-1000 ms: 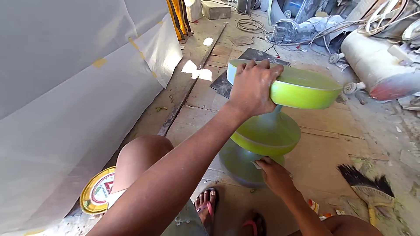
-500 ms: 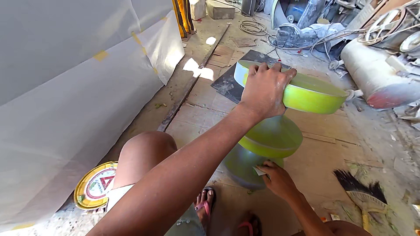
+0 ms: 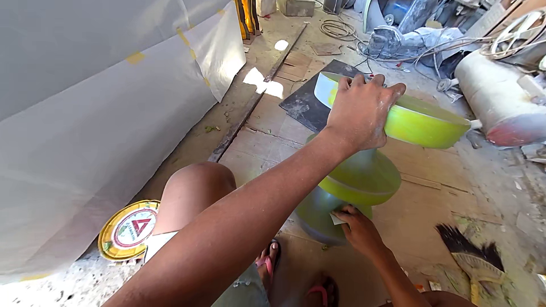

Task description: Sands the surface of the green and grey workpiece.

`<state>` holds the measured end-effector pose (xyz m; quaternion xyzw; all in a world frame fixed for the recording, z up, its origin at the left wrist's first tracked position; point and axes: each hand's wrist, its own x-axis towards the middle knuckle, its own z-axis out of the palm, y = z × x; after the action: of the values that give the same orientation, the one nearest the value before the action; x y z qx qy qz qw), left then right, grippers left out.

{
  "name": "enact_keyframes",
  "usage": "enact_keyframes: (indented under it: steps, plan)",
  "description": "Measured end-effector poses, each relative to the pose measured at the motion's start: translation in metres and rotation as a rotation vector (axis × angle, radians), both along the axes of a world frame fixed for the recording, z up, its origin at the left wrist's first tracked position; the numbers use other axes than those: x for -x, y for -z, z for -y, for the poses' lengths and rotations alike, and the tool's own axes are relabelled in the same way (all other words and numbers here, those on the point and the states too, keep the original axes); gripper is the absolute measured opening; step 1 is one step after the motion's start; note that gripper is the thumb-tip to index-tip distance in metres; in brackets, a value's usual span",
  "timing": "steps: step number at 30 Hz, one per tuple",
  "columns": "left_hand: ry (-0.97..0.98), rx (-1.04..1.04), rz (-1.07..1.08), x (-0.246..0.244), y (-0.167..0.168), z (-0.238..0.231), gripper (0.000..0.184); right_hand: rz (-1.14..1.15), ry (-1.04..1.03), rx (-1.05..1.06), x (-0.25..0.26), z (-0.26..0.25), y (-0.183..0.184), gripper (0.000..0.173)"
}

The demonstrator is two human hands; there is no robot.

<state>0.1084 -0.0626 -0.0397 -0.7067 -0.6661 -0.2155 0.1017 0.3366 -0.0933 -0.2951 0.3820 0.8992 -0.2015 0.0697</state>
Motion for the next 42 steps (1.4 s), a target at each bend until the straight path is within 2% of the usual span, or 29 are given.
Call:
enact_keyframes:
  steps: [8, 15, 18, 23, 28, 32, 36, 42]
  plan:
    - [0.015, -0.009, -0.016, -0.003, 0.000, -0.004, 0.073, 0.096, -0.055, 0.202, -0.009, 0.011, -0.021, 0.046]
    - [0.016, 0.010, 0.002, 0.003, -0.001, -0.006, 0.073, 0.026, -0.103, 0.136, -0.033, 0.038, -0.021, 0.050]
    - [0.015, 0.007, -0.003, 0.004, 0.000, -0.006, 0.074, -0.019, -0.089, 0.174, -0.035, 0.029, -0.028, 0.039]
    - [0.022, 0.015, 0.010, 0.006, -0.001, -0.004, 0.074, -0.189, 0.037, 0.086, -0.030, 0.001, -0.017, 0.040]
    - [0.025, 0.015, 0.008, 0.006, -0.001, -0.004, 0.074, -0.085, -0.013, 0.046, -0.012, -0.013, 0.003, 0.041]
    - [0.035, 0.017, 0.003, 0.008, -0.001, -0.004, 0.074, 0.023, -0.050, 0.159, -0.002, -0.013, -0.011, 0.039]
    - [0.060, 0.002, 0.014, 0.016, 0.000, -0.007, 0.074, 0.056, -0.079, 0.235, -0.009, 0.005, -0.024, 0.042]
    - [0.112, -0.026, 0.030, 0.041, 0.004, -0.011, 0.069, 0.021, -0.144, 0.160, -0.019, 0.039, -0.025, 0.050]
